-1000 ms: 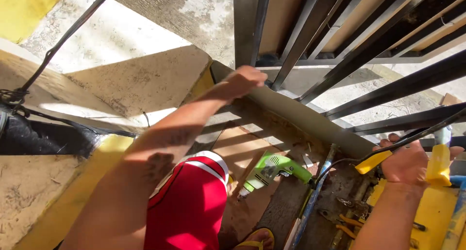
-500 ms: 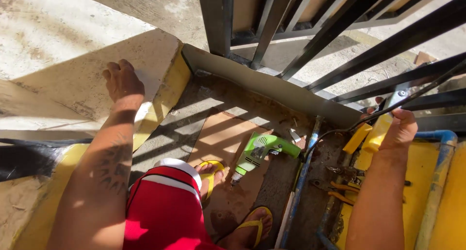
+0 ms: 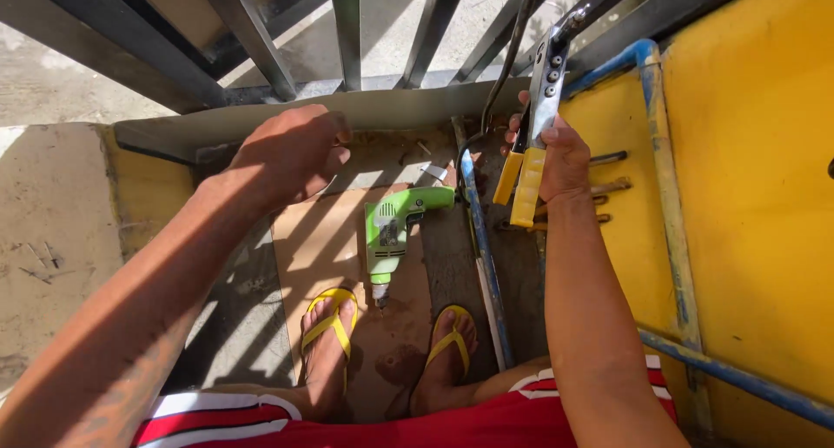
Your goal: Installing and securing a metal sheet to a balcony railing using a drill and pop riveter.
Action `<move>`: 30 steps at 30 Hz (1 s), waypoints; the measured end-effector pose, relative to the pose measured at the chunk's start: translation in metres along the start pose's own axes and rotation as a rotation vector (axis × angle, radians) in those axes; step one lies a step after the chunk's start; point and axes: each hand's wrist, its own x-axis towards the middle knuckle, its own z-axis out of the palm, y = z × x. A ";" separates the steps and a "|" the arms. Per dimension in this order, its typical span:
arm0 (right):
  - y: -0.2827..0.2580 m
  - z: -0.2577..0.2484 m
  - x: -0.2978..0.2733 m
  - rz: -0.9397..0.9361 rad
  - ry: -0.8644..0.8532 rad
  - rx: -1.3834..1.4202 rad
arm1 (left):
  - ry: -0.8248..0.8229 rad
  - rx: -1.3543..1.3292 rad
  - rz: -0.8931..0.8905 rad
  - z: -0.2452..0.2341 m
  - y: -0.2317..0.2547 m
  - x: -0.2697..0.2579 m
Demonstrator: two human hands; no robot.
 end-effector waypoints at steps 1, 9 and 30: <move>0.012 -0.001 -0.018 0.005 0.030 0.012 | -0.029 -0.005 0.014 0.007 0.012 0.005; 0.093 0.059 -0.119 -0.266 0.281 -0.235 | -0.579 -0.422 0.049 0.035 0.057 0.032; 0.202 0.072 0.035 0.411 -0.718 -2.260 | -0.695 -0.701 -0.770 0.140 -0.042 -0.063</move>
